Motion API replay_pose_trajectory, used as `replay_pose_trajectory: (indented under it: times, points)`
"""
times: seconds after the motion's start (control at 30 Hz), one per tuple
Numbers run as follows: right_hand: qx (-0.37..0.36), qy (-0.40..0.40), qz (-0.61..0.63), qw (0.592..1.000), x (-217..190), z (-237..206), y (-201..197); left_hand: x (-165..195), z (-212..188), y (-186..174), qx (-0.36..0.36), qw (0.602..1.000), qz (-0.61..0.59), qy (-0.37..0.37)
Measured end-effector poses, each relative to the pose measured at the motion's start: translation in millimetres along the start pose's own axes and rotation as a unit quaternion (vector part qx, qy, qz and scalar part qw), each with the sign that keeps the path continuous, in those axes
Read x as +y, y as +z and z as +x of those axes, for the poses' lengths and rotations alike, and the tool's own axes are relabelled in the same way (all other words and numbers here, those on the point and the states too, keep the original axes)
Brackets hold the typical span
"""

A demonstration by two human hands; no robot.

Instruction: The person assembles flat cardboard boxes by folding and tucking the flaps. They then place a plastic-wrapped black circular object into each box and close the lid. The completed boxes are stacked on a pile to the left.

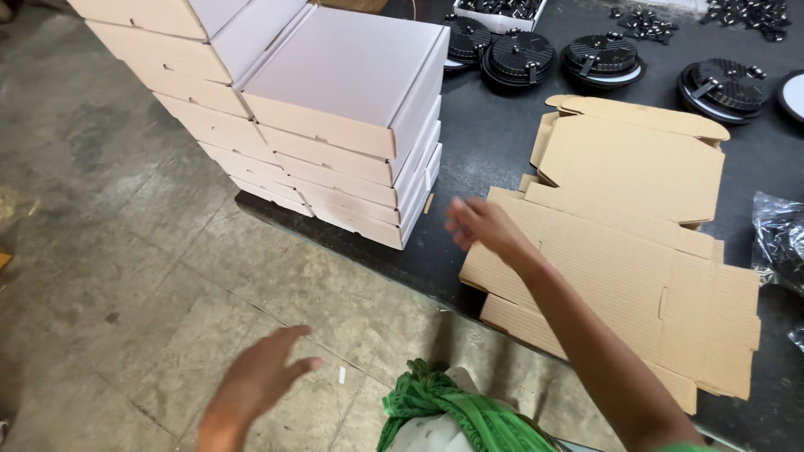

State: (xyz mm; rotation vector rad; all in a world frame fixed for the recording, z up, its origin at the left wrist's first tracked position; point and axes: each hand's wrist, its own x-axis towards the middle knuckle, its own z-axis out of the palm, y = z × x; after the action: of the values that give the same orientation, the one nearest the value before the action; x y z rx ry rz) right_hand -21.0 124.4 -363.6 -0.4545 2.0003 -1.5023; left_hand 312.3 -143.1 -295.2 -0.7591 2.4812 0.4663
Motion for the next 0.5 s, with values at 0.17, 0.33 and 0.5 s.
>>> replay_pose_trajectory:
  times: [0.17, 0.33, 0.5]
  points:
    - [-0.009, 0.025, 0.095, 0.995, -6.5, 85.8, 25.5, 36.0, -8.7, -2.2, 0.007, 0.994, -0.015, 0.110]
    - [-0.011, 0.007, 0.063, 0.998, 32.0, 34.8, 41.9, 42.6, 0.2, -23.3, 0.121, 0.969, -0.072, 0.205]
    - [-0.269, 0.053, -0.198, 0.941, 48.5, -83.5, 125.3, 115.7, 70.9, 6.6, 0.234, 0.865, -0.172, 0.409]
